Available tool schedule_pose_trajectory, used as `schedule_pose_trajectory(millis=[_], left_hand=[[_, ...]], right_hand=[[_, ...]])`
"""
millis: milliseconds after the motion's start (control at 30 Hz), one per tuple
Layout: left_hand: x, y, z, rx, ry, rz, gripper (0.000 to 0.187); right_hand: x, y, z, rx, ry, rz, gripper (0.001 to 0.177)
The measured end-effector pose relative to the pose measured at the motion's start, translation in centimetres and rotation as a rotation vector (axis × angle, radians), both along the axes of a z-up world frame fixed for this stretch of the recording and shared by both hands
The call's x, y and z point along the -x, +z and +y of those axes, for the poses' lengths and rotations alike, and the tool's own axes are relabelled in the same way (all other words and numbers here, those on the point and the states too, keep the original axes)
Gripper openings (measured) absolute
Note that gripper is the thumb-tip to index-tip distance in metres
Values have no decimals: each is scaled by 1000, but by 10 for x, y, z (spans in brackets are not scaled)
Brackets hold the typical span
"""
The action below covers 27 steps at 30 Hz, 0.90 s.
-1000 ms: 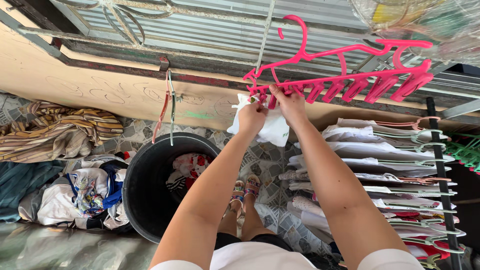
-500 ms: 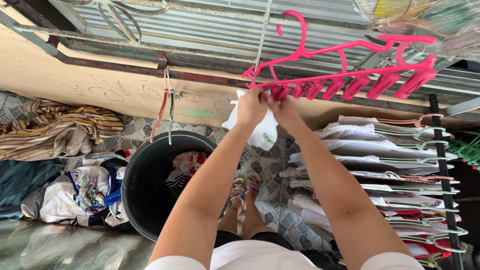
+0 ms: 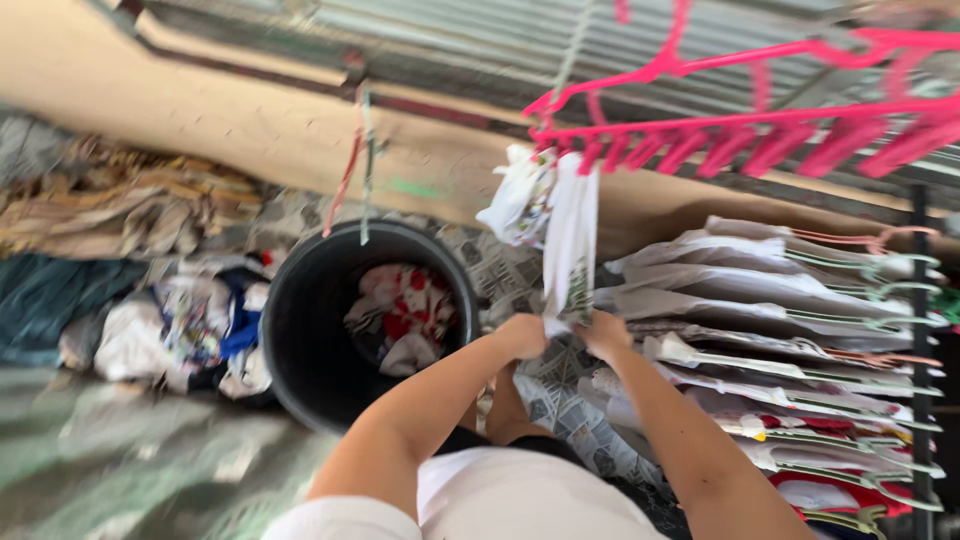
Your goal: The person takes various pieces of laundry from a black plastic bucket, fits them onto individual plastic hangers, and hangs each item on a metal drying rack.
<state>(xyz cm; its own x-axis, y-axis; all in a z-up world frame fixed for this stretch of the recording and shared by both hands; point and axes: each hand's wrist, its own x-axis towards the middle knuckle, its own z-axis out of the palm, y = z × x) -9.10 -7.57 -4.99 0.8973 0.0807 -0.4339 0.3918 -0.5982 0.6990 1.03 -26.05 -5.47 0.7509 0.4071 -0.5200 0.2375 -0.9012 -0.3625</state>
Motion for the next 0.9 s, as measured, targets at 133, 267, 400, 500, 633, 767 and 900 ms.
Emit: schedule_pose_trajectory(millis=[133,267,400,500,633,767,900], left_hand=[[61,76,16,187,-400,-159,36],[103,127,114,751,140,-133,25],[139,81,217,86,748,26,20],[150,25,241,-282,569,205,31],[155,-53,198,-492,27,315,40],[141,-88,135,-607,-219,414,47],[119,-57,135,-485,-227,435,48]], right_hand=[[13,-35,-38,304,349,-31,39],[23,-37,-38,502,654,86,42],[46,37,52,-346,193,15,30],[80,118,128,-751,398,-242,25],[110,157,188,-529,885,-577,25],[127,135,195,-432,1008,-636,16],[118,129,190,-408,997,-426,9]])
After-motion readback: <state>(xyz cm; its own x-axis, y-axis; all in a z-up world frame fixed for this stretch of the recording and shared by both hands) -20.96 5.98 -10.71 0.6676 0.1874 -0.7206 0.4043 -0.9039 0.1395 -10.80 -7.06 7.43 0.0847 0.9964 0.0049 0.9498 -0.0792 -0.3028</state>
